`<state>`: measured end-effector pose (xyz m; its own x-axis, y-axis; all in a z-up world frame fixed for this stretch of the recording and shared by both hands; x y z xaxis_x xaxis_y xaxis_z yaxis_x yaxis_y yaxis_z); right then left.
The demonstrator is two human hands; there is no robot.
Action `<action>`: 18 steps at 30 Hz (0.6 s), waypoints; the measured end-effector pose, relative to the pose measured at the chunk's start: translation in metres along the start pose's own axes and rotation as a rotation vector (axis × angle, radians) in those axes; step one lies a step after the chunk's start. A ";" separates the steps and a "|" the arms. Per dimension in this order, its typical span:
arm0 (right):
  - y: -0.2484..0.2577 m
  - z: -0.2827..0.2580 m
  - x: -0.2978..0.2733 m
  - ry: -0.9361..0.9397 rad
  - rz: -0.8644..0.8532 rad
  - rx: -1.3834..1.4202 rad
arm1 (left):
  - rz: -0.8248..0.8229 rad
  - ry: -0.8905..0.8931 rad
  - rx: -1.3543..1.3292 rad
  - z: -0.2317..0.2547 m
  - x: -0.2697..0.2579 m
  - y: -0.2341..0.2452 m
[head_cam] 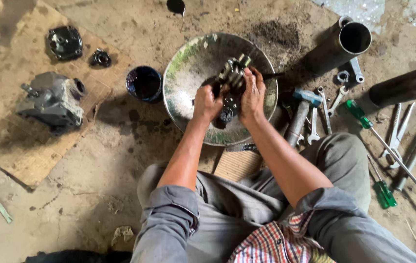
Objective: The person cleans a mechanical gear assembly by hand inside a metal bowl containing dark liquid, then wipes their hands with a cloth.
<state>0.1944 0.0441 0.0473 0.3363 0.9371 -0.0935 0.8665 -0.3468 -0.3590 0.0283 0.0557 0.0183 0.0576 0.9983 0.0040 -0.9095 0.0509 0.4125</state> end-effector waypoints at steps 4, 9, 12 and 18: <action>-0.004 0.000 -0.005 -0.154 0.105 0.018 | -0.005 -0.028 -0.071 -0.002 -0.003 0.000; -0.013 -0.019 -0.013 -0.198 0.020 0.102 | -0.023 -0.039 0.158 0.005 -0.004 0.003; -0.013 -0.028 -0.019 -0.255 0.063 0.086 | -0.005 -0.044 0.150 0.009 -0.006 0.004; -0.017 -0.028 -0.015 -0.202 -0.014 -0.027 | 0.243 -0.388 0.223 0.011 -0.011 0.004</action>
Point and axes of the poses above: each hand's wrist, its own x-axis towards the middle knuckle, its own y-axis out of the back of the hand, z = x × y, the point moved 6 cm from there along x, towards the middle knuckle, and after that the axes turned 3 degrees about -x, right-handed, at the moved point
